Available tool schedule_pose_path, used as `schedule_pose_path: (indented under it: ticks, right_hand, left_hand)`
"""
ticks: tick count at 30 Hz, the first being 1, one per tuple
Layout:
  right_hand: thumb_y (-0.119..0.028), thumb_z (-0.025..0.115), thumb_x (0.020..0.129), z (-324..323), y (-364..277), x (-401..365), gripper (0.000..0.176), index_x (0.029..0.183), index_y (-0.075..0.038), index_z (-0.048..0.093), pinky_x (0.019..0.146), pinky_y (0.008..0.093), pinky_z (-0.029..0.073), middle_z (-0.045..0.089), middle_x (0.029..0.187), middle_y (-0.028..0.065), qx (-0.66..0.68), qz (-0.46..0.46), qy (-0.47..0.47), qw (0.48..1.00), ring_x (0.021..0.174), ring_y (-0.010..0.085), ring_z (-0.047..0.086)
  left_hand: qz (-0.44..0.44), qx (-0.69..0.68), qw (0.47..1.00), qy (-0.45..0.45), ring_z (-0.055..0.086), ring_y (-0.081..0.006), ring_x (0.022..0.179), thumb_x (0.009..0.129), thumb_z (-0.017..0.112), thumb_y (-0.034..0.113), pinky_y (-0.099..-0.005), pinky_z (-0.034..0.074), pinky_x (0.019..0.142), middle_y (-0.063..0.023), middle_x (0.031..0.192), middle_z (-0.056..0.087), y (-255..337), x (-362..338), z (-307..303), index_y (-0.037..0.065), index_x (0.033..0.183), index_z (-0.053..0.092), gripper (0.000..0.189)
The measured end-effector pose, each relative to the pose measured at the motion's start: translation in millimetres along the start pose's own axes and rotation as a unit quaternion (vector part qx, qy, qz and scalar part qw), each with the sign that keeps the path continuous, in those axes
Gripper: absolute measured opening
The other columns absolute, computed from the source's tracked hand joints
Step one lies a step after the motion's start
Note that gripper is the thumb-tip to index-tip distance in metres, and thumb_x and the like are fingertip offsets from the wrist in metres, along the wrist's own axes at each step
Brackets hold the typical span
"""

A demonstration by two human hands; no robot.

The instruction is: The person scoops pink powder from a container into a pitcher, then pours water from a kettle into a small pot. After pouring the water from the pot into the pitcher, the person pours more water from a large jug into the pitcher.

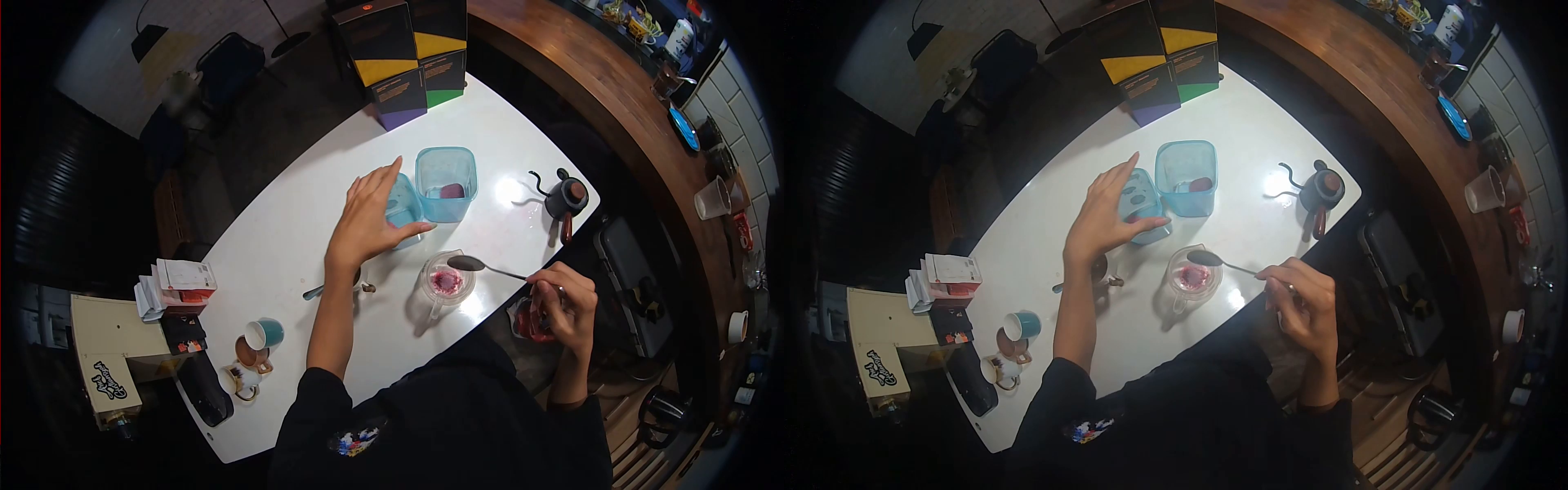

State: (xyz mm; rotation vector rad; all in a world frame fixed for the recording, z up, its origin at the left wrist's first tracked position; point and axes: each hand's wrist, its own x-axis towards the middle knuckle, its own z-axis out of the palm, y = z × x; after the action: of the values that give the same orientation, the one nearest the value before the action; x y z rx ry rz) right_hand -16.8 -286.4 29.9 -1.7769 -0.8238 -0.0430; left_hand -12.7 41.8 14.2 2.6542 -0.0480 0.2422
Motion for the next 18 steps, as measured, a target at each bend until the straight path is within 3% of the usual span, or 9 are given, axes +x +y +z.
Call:
schedule_pose_path:
  ticks: [2,8,11,15,18]
  right_hand:
    - [0.007,0.057,0.089,0,2,-2,0.012,0.092,0.008,0.068,0.047,0.0239,0.040,0.058,0.068,0.0085,0.047,0.028,0.054,0.997,0.052,0.0117,0.058]
    - [0.003,0.053,0.094,-1,7,-3,0.015,0.092,0.009,0.066,0.047,0.0225,0.040,0.058,0.067,0.0085,0.097,0.048,0.084,0.991,0.051,0.0102,0.056]
    - [0.000,0.051,0.096,2,7,-2,0.016,0.093,0.009,0.065,0.046,0.0217,0.040,0.058,0.067,0.0083,0.143,0.056,0.120,0.981,0.048,0.0098,0.054]
    - [-0.003,0.049,0.098,8,6,0,0.019,0.093,0.009,0.063,0.044,0.0211,0.040,0.058,0.066,0.0084,0.261,0.070,0.177,0.946,0.046,0.0097,0.053]
    - [-0.003,0.050,0.098,17,4,3,0.019,0.092,0.009,0.063,0.044,0.0217,0.040,0.058,0.066,0.0090,0.244,0.060,0.193,0.948,0.047,0.0104,0.054]
  left_hand:
    - [-0.033,-0.041,0.999,-0.009,0.045,-0.0369,0.132,0.059,0.087,0.052,-0.0478,0.032,0.113,-0.0234,0.141,0.048,-3,-9,-9,0.000,0.147,0.037,0.115]
    - [-0.089,-0.092,0.992,-0.019,0.047,-0.0361,0.131,0.055,0.091,0.039,-0.0422,0.040,0.110,-0.0216,0.143,0.045,-21,-29,-15,0.000,0.146,0.037,0.113]
    - [-0.097,-0.116,0.988,-0.002,0.049,-0.0357,0.129,0.053,0.092,0.031,-0.0434,0.040,0.109,-0.0203,0.139,0.048,-13,-36,-18,0.002,0.144,0.041,0.108]
    - [-0.071,-0.101,0.992,0.033,0.051,-0.0349,0.126,0.051,0.093,0.027,-0.0423,0.042,0.107,-0.0182,0.135,0.050,-4,-51,-6,0.002,0.142,0.044,0.107]
    - [-0.028,-0.073,0.994,0.070,0.053,-0.0332,0.117,0.050,0.092,0.025,-0.0428,0.046,0.100,-0.0154,0.128,0.051,4,-63,2,0.001,0.139,0.047,0.103]
